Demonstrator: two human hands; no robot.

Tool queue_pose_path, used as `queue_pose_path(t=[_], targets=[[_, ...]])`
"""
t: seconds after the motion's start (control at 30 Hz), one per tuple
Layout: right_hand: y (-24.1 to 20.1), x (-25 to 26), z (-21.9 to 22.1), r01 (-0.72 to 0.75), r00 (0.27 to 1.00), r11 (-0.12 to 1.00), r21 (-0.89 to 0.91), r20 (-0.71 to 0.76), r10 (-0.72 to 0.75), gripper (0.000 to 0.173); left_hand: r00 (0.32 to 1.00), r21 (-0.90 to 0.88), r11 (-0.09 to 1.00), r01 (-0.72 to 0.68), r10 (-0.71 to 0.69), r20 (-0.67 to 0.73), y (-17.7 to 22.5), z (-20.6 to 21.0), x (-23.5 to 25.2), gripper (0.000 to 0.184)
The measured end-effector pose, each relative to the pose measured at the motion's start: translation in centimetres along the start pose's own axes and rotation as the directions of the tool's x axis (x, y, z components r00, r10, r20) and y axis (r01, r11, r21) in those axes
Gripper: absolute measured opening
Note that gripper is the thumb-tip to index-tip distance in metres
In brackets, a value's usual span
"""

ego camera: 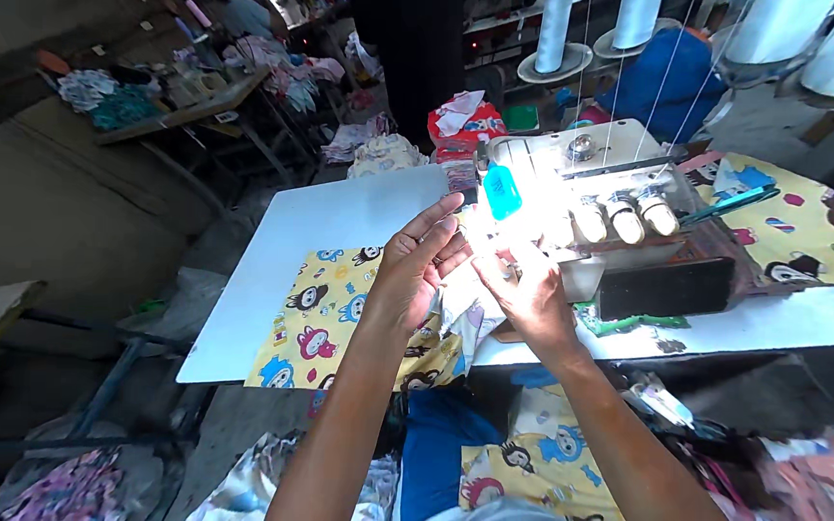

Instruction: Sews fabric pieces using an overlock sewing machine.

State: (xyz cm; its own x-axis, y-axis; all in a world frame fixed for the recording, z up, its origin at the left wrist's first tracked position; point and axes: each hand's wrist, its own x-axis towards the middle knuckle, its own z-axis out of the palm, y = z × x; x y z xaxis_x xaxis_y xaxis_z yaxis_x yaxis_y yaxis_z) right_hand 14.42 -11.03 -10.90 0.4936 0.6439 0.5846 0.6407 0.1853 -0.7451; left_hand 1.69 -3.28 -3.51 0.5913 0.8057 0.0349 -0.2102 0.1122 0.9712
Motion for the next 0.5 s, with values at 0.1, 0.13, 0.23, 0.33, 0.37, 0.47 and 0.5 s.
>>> queue_pose_path(t=[0.1,0.13,0.23,0.33,0.37,0.47,0.5], targets=[[-0.5,-0.2,-0.7,0.043,0.997,0.982,0.186,0.054,-0.053,0.017,0.999,0.006,1.000,0.018,-0.018,-0.047,-0.5,-0.4,0.8,0.035],[-0.6,-0.5,-0.8,0.040,0.996,0.972,0.232,0.073,-0.058,0.021,0.997,0.003,0.999,0.047,-0.047,-0.067,-0.8,-0.6,1.3,0.037],[-0.1,-1.5,-0.9,-0.021,0.995,0.971,0.237,0.103,-0.003,0.025,0.989,-0.068,0.990,0.121,-0.126,-0.077,-1.9,-1.2,2.8,0.038],[0.6,-1.6,-0.7,-0.087,0.992,0.979,0.186,0.111,0.067,0.019,0.987,-0.132,0.982,0.134,-0.145,-0.072,-2.2,-1.4,3.6,0.032],[0.6,-1.5,-0.7,-0.087,0.992,0.981,0.176,0.105,0.069,0.018,0.989,-0.139,0.982,0.127,-0.137,-0.063,-1.9,-1.5,3.6,0.031],[0.4,-0.8,-0.6,-0.043,0.997,0.988,0.150,0.069,0.033,0.018,0.996,-0.165,0.983,0.077,-0.082,-0.025,-0.5,-1.2,3.0,0.030],[0.3,-0.6,-0.6,-0.028,0.998,0.989,0.147,0.060,0.020,0.018,0.997,-0.165,0.984,0.063,-0.068,-0.026,0.0,-1.0,2.6,0.029]])
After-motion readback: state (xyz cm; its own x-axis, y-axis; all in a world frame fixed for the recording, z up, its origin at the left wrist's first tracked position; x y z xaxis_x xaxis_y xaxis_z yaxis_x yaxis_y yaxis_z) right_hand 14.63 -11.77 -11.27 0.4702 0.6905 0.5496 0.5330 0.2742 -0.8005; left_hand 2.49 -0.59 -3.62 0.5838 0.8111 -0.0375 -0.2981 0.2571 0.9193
